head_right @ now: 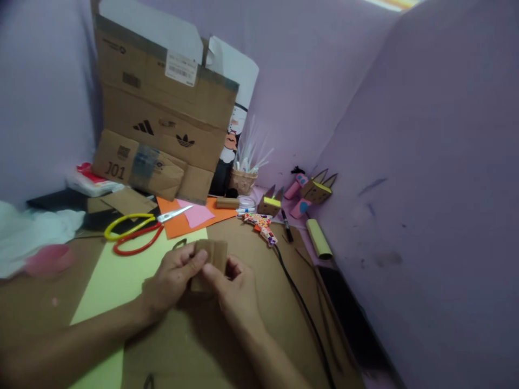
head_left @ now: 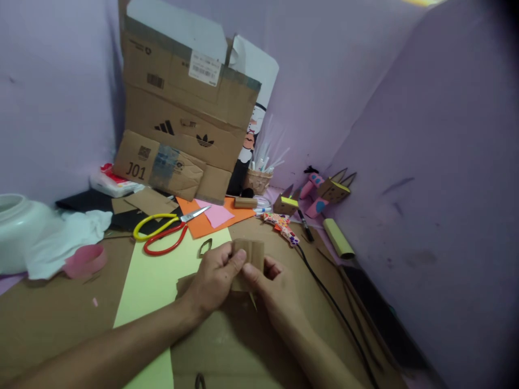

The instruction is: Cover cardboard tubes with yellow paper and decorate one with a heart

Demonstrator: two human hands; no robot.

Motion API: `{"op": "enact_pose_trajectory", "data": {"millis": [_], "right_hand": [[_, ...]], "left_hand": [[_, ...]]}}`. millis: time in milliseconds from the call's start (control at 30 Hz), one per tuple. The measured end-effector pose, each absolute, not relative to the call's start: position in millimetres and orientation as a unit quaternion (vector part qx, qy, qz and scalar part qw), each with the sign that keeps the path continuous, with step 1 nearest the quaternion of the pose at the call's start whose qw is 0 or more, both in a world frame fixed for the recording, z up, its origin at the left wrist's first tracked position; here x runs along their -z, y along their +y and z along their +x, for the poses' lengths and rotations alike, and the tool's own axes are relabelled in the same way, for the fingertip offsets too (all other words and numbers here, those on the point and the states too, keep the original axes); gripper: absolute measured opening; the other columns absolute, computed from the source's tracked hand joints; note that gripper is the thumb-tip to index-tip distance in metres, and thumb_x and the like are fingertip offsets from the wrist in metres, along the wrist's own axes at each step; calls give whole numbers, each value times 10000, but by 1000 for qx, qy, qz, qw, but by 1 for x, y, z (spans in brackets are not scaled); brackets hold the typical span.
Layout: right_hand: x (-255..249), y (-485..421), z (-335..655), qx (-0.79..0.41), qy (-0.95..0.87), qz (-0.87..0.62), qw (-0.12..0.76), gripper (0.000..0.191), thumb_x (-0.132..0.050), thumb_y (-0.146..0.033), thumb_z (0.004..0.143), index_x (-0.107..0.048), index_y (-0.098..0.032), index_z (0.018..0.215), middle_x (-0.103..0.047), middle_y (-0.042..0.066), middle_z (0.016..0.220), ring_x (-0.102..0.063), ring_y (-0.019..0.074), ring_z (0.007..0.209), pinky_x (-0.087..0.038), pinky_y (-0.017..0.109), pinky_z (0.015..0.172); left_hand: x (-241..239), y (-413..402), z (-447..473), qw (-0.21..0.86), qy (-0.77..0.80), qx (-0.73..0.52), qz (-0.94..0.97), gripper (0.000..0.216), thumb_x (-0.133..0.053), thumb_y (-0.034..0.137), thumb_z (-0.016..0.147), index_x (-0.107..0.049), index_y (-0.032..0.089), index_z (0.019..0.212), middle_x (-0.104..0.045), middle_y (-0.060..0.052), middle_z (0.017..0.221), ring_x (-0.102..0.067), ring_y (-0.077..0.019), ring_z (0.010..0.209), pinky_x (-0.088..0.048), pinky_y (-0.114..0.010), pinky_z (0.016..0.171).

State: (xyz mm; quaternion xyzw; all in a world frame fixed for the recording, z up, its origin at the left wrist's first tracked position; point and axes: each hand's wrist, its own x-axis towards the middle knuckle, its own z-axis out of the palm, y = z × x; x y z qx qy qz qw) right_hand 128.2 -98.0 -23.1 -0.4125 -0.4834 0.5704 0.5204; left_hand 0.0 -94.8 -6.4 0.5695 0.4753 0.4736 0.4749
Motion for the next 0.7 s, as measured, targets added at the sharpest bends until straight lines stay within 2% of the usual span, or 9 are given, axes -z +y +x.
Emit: {"op": "enact_pose_trajectory", "data": {"millis": [100, 200, 367, 533, 700], "right_hand": [[20, -100, 125, -556, -483, -419, 530, 247, -751, -241, 573, -710, -149, 799, -701, 28, 694, -581, 142, 551, -458, 242, 522], [15, -102, 124, -521, -487, -455, 534, 185, -739, -243, 564, -712, -151, 722, -691, 27, 627, -561, 137, 505, -442, 241, 491], [13, -109, 129, -457, -560, -448, 526, 185, -685, -281, 652, -707, -157, 788, -692, 34, 672, -584, 143, 549, -449, 233, 505], [13, -115, 126, -410, -578, -462, 534, 129, -669, -252, 647, -652, -140, 709, -648, 15, 607, -547, 104, 491, -419, 190, 458], [10, -115, 125, -434, -555, -462, 540, 110, -644, -226, 642, -634, -130, 694, -645, 27, 621, -562, 108, 518, -424, 183, 470]], "left_hand": [[9, -94, -1, 442, 514, -485, 553, 292, -499, 448, 788, -541, 162, 742, -579, 2, 648, -529, -154, 616, -427, -241, 540], [14, -94, -3, 418, 527, -493, 552, 300, -505, 461, 788, -539, 163, 777, -589, -6, 673, -534, -163, 642, -439, -250, 565], [25, -92, -7, 507, 476, -516, 500, 292, -544, 473, 786, -516, 183, 790, -578, 37, 619, -514, -117, 555, -439, -211, 512], [30, -90, -11, 553, 443, -517, 480, 324, -623, 477, 726, -516, 174, 683, -528, 65, 498, -441, -73, 432, -415, -183, 450], [28, -89, -10, 575, 444, -512, 458, 361, -683, 488, 654, -526, 164, 621, -552, 38, 476, -491, -100, 456, -424, -194, 443]]}}
